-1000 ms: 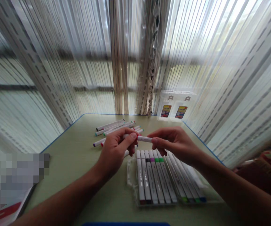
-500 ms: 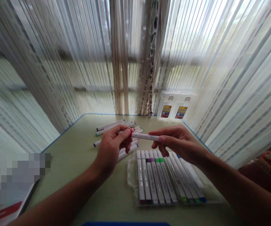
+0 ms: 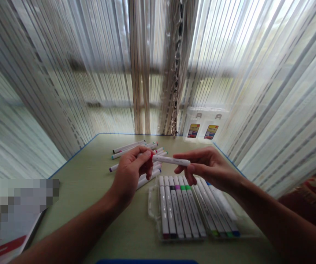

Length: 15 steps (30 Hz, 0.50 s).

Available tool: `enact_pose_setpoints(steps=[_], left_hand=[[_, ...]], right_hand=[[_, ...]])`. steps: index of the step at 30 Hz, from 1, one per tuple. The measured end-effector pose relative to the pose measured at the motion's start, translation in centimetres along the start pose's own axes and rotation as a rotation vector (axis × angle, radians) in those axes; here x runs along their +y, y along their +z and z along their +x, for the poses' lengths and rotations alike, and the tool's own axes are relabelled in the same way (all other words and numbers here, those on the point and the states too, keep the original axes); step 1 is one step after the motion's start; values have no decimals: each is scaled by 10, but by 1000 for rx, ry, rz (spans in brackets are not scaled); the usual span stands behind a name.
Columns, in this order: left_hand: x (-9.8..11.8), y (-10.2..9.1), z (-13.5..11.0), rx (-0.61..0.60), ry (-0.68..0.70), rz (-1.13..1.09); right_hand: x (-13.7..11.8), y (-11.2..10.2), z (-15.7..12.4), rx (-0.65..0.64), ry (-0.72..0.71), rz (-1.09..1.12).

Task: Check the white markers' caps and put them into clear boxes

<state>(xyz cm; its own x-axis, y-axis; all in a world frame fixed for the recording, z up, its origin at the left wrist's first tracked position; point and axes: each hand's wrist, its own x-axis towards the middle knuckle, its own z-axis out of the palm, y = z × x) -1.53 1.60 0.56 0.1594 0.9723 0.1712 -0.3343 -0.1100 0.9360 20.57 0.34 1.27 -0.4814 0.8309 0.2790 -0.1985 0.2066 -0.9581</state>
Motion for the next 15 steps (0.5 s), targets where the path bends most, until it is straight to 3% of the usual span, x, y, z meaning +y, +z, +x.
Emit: enact_pose_setpoints(steps=[15], left_hand=[[-1, 2, -4, -59, 105, 182]], right_hand=[[2, -3, 7, 281, -51, -159]])
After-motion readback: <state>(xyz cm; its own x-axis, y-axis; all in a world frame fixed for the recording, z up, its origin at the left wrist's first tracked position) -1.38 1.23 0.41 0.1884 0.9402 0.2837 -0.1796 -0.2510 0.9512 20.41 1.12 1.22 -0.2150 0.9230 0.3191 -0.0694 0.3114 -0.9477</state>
